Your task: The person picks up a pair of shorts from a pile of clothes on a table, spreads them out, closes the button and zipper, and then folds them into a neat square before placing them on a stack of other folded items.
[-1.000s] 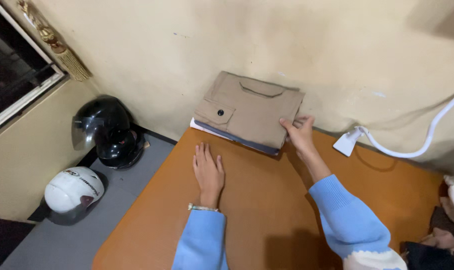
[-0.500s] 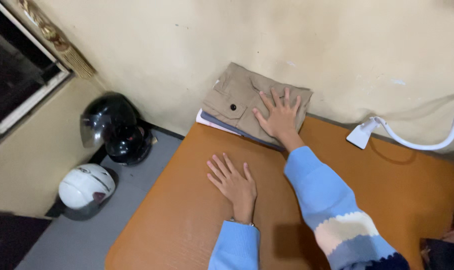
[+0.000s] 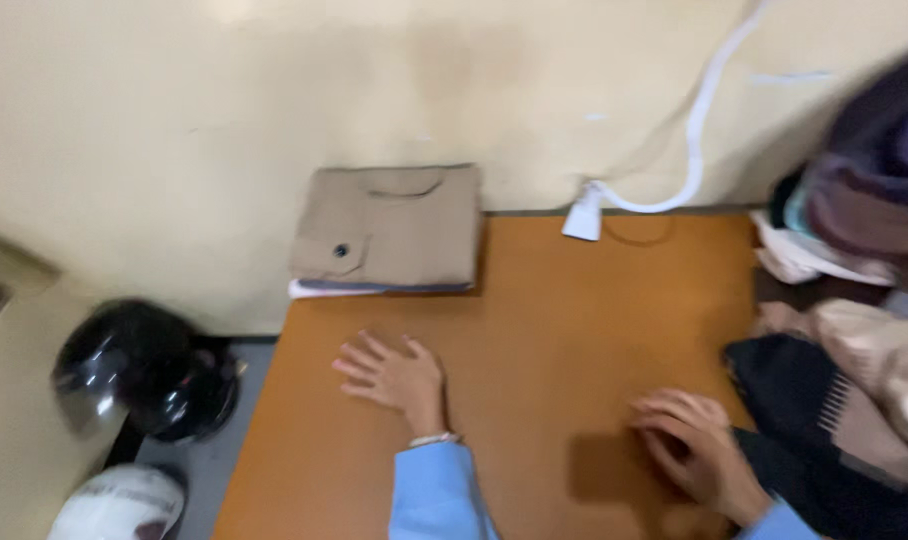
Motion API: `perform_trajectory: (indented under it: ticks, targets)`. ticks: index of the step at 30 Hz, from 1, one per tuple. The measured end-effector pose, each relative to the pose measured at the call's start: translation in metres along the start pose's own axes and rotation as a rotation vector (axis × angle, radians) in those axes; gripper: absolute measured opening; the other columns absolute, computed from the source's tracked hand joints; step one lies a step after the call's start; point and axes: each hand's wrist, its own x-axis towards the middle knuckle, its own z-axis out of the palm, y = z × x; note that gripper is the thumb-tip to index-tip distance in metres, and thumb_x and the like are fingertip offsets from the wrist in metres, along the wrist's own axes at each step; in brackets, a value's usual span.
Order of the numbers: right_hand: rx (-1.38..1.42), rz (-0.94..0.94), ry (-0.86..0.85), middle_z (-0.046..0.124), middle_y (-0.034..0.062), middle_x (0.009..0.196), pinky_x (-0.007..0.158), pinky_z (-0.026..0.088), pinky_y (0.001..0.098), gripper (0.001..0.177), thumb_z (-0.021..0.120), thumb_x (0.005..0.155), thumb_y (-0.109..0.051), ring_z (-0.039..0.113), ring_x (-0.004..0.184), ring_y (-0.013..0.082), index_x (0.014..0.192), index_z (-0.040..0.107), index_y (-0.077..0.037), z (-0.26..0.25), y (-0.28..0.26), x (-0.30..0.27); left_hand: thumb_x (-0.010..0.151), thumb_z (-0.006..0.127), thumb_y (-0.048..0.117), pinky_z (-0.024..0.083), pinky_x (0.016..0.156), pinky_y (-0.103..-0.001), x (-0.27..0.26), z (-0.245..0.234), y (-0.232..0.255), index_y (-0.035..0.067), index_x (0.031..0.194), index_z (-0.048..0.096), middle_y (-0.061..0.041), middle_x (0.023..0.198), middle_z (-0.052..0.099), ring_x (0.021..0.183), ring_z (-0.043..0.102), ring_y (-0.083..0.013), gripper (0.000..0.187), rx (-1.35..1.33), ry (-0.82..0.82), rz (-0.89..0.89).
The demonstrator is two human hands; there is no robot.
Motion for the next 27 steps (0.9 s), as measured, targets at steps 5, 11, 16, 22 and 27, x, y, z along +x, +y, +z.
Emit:
perform_trajectory:
  ticks: [5, 11, 16, 22, 27]
  targets:
    - [0.031, 0.212, 0.412, 0.07, 0.0061, 0.107, 0.097, 0.052, 0.0378, 0.016, 0.07, 0.085, -0.011, 0.067, 0.108, 0.0265, 0.101, 0.069, -0.01, -0.012, 0.022, -0.052, 0.092, 0.06, 0.027, 0.01, 0.114, -0.07, -0.018, -0.024, 0.008, -0.008, 0.148, 0.045, -0.036, 0.156, 0.034, 0.147, 0.014, -0.0566, 0.068, -0.346, 0.146, 0.125]
    - [-0.057, 0.198, 0.161, 0.071, 0.0082, 0.097, 0.081, 0.049, 0.0416, 0.015, 0.073, 0.077, -0.009, 0.067, 0.094, 0.0303, 0.091, 0.071, -0.007, -0.027, 0.006, -0.032, 0.087, 0.063, 0.022, 0.026, 0.113, -0.06, -0.139, -0.052, 0.069, 0.007, 0.132, 0.058, -0.017, 0.145, 0.051, 0.145, 0.036, -0.0384, 0.047, -0.452, -0.121, 0.502]
    - [-0.012, 0.209, 0.125, 0.071, 0.0071, 0.097, 0.083, 0.049, 0.0417, 0.013, 0.074, 0.076, -0.008, 0.066, 0.094, 0.0282, 0.088, 0.07, -0.008, -0.033, 0.006, -0.029, 0.093, 0.059, 0.028, 0.024, 0.117, -0.062, -0.196, -0.065, 0.109, 0.007, 0.138, 0.056, -0.019, 0.147, 0.049, 0.148, 0.032, -0.0446, 0.049, -0.48, -0.242, 0.69]
    - [0.007, 0.209, 0.154, 0.07, 0.0078, 0.097, 0.085, 0.05, 0.0408, 0.016, 0.075, 0.072, -0.009, 0.066, 0.094, 0.0287, 0.086, 0.067, -0.008, -0.035, 0.01, -0.029, 0.091, 0.052, 0.041, 0.023, 0.11, -0.063, -0.198, -0.067, 0.128, 0.009, 0.138, 0.053, -0.021, 0.145, 0.046, 0.144, 0.027, -0.0496, 0.057, -0.131, -0.232, 0.719]
    - [0.023, 0.165, 0.159, 0.071, 0.0056, 0.096, 0.085, 0.049, 0.0402, 0.019, 0.075, 0.071, -0.009, 0.067, 0.095, 0.0265, 0.089, 0.07, -0.01, -0.024, 0.015, -0.036, 0.09, 0.052, 0.042, 0.023, 0.111, -0.062, -0.198, -0.061, 0.125, 0.01, 0.139, 0.052, -0.02, 0.145, 0.046, 0.142, 0.028, -0.0487, 0.059, -0.19, -0.221, 0.712]
